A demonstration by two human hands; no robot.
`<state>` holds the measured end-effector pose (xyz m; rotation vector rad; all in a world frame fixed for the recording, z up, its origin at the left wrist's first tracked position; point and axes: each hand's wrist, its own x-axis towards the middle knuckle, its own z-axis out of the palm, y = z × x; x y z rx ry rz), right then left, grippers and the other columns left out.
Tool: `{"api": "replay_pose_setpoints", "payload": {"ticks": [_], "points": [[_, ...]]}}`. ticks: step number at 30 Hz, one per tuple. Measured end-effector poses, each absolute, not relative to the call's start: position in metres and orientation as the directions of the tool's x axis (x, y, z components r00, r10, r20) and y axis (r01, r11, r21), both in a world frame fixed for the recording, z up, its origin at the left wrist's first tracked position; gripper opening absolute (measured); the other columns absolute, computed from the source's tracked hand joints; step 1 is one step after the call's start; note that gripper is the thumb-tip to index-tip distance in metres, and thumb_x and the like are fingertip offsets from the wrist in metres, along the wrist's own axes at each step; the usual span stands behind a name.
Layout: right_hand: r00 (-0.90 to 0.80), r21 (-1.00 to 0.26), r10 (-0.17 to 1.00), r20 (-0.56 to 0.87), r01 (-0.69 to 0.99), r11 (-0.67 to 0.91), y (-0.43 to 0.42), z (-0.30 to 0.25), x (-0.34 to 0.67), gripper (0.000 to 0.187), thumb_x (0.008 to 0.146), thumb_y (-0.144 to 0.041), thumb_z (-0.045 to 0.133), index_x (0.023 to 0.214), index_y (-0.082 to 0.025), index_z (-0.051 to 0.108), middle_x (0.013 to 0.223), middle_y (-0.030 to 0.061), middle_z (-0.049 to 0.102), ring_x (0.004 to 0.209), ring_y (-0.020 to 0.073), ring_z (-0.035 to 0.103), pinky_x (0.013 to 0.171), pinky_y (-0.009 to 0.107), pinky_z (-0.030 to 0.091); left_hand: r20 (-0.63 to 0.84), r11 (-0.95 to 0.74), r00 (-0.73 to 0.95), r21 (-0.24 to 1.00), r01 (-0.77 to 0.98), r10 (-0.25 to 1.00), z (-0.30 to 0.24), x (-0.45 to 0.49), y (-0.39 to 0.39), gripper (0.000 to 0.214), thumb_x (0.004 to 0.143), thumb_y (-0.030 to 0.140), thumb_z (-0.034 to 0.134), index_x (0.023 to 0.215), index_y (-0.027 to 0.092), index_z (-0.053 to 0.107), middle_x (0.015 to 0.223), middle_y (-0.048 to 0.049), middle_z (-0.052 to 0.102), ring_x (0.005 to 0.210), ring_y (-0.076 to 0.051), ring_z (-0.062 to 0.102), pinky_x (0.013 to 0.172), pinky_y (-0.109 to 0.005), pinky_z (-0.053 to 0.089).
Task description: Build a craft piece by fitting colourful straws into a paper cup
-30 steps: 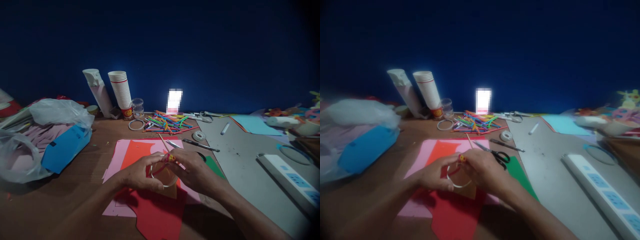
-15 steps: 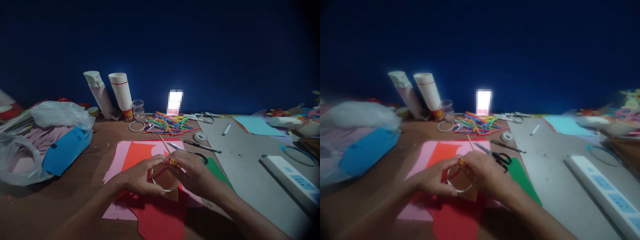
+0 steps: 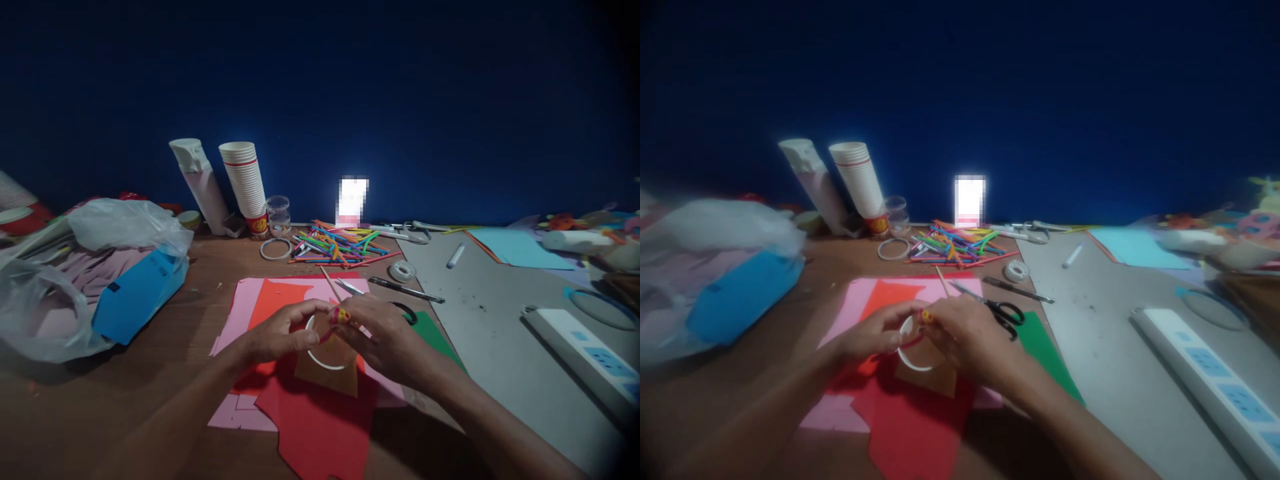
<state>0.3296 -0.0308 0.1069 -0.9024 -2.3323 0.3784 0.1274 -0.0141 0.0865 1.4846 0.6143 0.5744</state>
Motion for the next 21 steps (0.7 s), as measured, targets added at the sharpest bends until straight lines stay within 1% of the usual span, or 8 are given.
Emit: {"api": "replay_pose_setpoints", "payload": {"ticks": [3, 6, 9, 11, 13, 15, 18, 21], "points": [[-0.564, -0.452, 0.687, 0.458, 0.517, 0.727, -0.031, 0.108, 0.331, 0.011, 0.086, -0.02, 0.046, 0.08, -0.018, 0.055, 0.07, 0.0026, 0.058, 0.063, 0.0134, 0.049, 0.061, 0.025, 0.035, -0.029, 0.126, 0.667, 0.987, -0.099, 0.745, 0.083, 0.128, -0.012, 0.048, 0.079, 0.043, 0.051, 0.119, 0.017, 0.049, 0.122, -0.012, 0.052, 0.11, -0.027, 0.049, 0.093, -0.04, 0.036], [-0.512, -0.477, 0.719, 0.469, 0.539, 0.695, -0.032, 0.111, 0.333, 0.013, 0.087, -0.021, 0.044, 0.079, -0.018, 0.053, 0.069, 0.0031, 0.057, 0.062, 0.0134, 0.048, 0.059, 0.024, 0.035, 0.019, 0.127, 0.574, 0.969, -0.213, 0.819, 0.081, 0.125, -0.007, 0.045, 0.084, 0.045, 0.041, 0.118, 0.017, 0.048, 0.121, -0.0133, 0.053, 0.111, -0.025, 0.048, 0.094, -0.04, 0.035], [-0.487, -0.494, 0.753, 0.443, 0.569, 0.658, -0.031, 0.113, 0.335, 0.013, 0.087, -0.021, 0.044, 0.079, -0.019, 0.053, 0.069, 0.0027, 0.057, 0.062, 0.0134, 0.048, 0.059, 0.024, 0.035, 0.007, 0.137, 0.537, 0.964, -0.227, 0.844, 0.082, 0.121, -0.002, 0.048, 0.087, 0.048, 0.029, 0.115, 0.014, 0.05, 0.116, -0.0149, 0.056, 0.109, -0.025, 0.05, 0.092, -0.04, 0.036], [-0.47, -0.494, 0.77, 0.431, 0.591, 0.638, -0.028, 0.111, 0.335, 0.013, 0.087, -0.021, 0.044, 0.079, -0.019, 0.053, 0.069, 0.0022, 0.057, 0.062, 0.0136, 0.049, 0.059, 0.024, 0.036, -0.014, 0.131, 0.514, 0.973, -0.192, 0.858, 0.084, 0.119, -0.002, 0.049, 0.088, 0.047, 0.026, 0.111, 0.014, 0.052, 0.115, -0.0149, 0.056, 0.106, -0.024, 0.052, 0.088, -0.039, 0.038], [-0.445, -0.501, 0.782, 0.438, 0.602, 0.622, -0.026, 0.108, 0.336, 0.012, 0.087, -0.022, 0.043, 0.08, -0.02, 0.053, 0.072, 0.0027, 0.058, 0.064, 0.014, 0.051, 0.06, 0.025, 0.038, -0.021, 0.089, 0.472, 0.989, -0.122, 0.881, 0.088, 0.118, -0.004, 0.043, 0.086, 0.045, 0.033, 0.111, 0.015, 0.052, 0.116, -0.0136, 0.056, 0.104, -0.024, 0.052, 0.086, -0.037, 0.04], [-0.417, -0.509, 0.786, 0.456, 0.603, 0.615, -0.024, 0.105, 0.336, 0.011, 0.087, -0.023, 0.044, 0.084, -0.02, 0.054, 0.076, 0.0034, 0.06, 0.067, 0.0146, 0.053, 0.062, 0.026, 0.039, -0.01, 0.022, 0.455, 1.0, -0.021, 0.891, 0.091, 0.118, -0.006, 0.037, 0.082, 0.04, 0.045, 0.11, 0.017, 0.052, 0.115, -0.0117, 0.056, 0.103, -0.023, 0.052, 0.085, -0.036, 0.04], [-0.397, -0.516, 0.789, 0.47, 0.602, 0.61, -0.022, 0.103, 0.336, 0.011, 0.087, -0.024, 0.044, 0.087, -0.021, 0.054, 0.078, 0.0035, 0.06, 0.069, 0.0152, 0.054, 0.063, 0.026, 0.041, 0.032, -0.115, 0.493, 0.984, 0.139, 0.869, 0.096, 0.119, -0.007, 0.035, 0.072, 0.031, 0.062, 0.103, 0.018, 0.054, 0.109, -0.009, 0.057, 0.102, -0.021, 0.051, 0.087, -0.035, 0.039], [-0.399, -0.537, 0.787, 0.47, 0.578, 0.614, -0.022, 0.103, 0.337, 0.011, 0.088, -0.024, 0.043, 0.085, -0.021, 0.053, 0.075, 0.003, 0.059, 0.067, 0.015, 0.053, 0.062, 0.026, 0.041, 0.04, -0.208, 0.526, 0.942, 0.264, 0.85, 0.1, 0.119, -0.007, 0.029, 0.07, 0.03, 0.064, 0.093, 0.017, 0.055, 0.097, -0.0061, 0.057, 0.091, -0.018, 0.053, 0.082, -0.034, 0.041]]}}
